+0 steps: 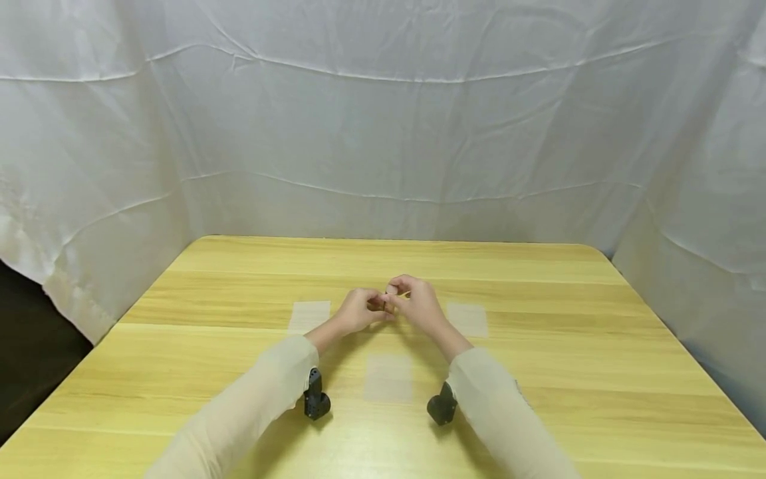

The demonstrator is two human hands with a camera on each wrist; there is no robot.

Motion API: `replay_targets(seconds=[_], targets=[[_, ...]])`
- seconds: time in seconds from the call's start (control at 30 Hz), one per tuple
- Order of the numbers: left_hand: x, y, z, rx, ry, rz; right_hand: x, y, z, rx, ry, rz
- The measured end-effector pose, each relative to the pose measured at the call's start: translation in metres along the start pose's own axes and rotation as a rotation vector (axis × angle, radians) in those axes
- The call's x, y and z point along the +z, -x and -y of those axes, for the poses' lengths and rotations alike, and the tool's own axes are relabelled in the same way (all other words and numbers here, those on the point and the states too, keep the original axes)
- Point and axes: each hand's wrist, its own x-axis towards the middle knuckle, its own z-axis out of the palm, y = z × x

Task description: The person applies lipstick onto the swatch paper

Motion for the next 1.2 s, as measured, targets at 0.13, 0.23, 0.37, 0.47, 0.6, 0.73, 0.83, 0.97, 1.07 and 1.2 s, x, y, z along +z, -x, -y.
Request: replay_targets(seconds=[0.13,0.23,0.37,0.47,0.6,0.73,0.83,0.97,1.07,1.2], targets=[[-0.004,0.002,-0.001,0.009,0.014,0.017,-0.005,0.001,0.002,0.016,0.005,0.016],[-0.007,0.005,-0.002,0.02,0.019,0.025,-0.008,0.002,0.004,0.03,0.011,0.035],[-0.01,0.007,-0.003,0.039,0.023,0.03,-0.011,0.002,0.006,0.027,0.001,0.051],[-0.012,0.009,-0.003,0.045,0.024,0.035,-0.013,0.003,0.007,0.006,0.0,0.061],[-0.016,0.011,-0.003,0.045,0.032,0.052,-0.015,0.005,0.008,-0.03,0.012,0.085],[-0.021,0.014,-0.003,0.046,0.033,0.077,-0.017,0.008,0.008,-0.044,0.024,0.129],[-0.025,0.016,-0.003,0.055,0.024,0.094,-0.019,0.01,0.008,-0.039,0.031,0.163],[-0.027,0.019,-0.005,0.068,-0.004,0.113,-0.021,0.013,0.007,-0.043,0.034,0.189],[-0.029,0.021,-0.006,0.077,-0.018,0.131,-0.022,0.016,0.006,-0.055,0.036,0.198],[-0.032,0.023,-0.008,0.101,-0.021,0.152,-0.024,0.02,0.004,-0.051,0.038,0.209]])
